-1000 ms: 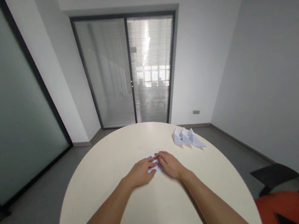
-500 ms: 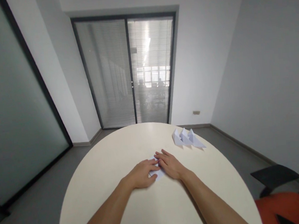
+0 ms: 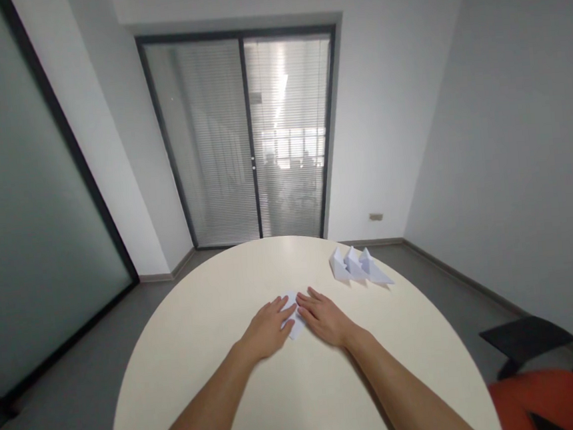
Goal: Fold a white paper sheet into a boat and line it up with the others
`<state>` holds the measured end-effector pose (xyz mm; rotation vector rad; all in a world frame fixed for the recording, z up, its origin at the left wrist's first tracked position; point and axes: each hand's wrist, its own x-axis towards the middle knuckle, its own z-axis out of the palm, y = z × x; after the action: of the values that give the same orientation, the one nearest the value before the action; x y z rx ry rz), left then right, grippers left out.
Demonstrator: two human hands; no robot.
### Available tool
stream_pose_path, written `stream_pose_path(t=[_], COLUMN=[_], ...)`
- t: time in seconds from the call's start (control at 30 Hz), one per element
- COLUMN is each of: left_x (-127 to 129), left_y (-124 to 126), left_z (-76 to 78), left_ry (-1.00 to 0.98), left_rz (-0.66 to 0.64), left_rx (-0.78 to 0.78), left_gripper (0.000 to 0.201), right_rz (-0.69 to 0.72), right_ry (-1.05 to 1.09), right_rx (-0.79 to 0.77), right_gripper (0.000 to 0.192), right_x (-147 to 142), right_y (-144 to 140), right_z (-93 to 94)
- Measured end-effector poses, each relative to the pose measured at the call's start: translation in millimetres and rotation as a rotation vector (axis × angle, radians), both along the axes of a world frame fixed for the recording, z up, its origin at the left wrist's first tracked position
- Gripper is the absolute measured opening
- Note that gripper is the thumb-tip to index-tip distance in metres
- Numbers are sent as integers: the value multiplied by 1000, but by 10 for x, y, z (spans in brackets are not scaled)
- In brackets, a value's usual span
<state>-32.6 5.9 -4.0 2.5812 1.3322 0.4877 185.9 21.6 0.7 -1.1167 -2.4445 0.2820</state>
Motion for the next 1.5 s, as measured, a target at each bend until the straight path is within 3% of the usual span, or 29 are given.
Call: stream_pose_path(t=[0.23,0.4,0.63,0.87,1.13,1.3,1.5], left_x=[-4,-14,-38,-41,-9,-7,-21], left_y=[32,63,108,120,48,8,26], left_z=[10,32,-23,-37,56,101,40], left_ry=[15,-42,-191,-234,-236,-214,-216], left_rz=[95,150,182,135,99,109,85], left_rx=[33,62,146,137,85,77,95], left_gripper=[47,44,30,30,32,36,31], right_rz=[-68,54,169,129,67,-29,-82], right_ry=[-60,-51,-8,-12,9,29,39], right_rx=[-87,-98,-8,3,6,-64,-85], right_gripper=[62,76,54,49,43,47,51], right_x=[-17,-71,-100,-88,-83,-63,-35], right_y=[-88,-153,-160,-177,-185,-148,-111], right_z=[71,184,211,249,288,243,228])
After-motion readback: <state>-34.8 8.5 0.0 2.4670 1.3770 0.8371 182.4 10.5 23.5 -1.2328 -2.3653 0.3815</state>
